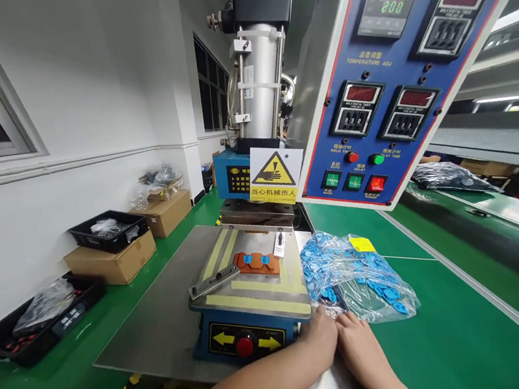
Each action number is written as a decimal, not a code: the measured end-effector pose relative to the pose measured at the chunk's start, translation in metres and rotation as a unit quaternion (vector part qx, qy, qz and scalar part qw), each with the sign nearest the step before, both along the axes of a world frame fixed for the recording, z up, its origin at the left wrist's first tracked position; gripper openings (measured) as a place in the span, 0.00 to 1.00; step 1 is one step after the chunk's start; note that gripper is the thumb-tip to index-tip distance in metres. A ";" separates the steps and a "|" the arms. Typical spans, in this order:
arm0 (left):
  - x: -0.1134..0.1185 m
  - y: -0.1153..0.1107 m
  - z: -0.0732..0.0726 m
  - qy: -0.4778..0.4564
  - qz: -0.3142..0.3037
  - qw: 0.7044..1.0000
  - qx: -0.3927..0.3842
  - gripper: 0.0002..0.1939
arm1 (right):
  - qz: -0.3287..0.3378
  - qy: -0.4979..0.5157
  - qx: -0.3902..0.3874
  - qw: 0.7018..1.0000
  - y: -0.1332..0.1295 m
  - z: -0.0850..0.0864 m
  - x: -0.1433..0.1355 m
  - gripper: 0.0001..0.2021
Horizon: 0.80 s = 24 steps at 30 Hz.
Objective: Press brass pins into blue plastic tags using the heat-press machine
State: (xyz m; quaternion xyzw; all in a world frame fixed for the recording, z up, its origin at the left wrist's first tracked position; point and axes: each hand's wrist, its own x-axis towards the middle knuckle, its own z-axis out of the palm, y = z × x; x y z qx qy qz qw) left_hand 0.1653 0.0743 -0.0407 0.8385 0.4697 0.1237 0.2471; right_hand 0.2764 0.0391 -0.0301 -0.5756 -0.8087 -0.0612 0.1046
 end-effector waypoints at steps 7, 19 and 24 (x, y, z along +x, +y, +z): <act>-0.004 0.008 0.004 0.059 -0.001 0.998 -0.006 0.17 | -0.021 0.031 0.003 0.999 0.003 -0.008 0.001 0.12; -0.013 -0.005 0.025 0.056 0.017 0.998 -0.031 0.20 | -0.025 0.193 0.022 0.981 0.005 -0.015 0.011 0.11; -0.014 -0.004 0.024 0.060 0.024 0.998 -0.026 0.20 | -0.036 0.305 0.018 0.951 0.009 -0.014 0.018 0.14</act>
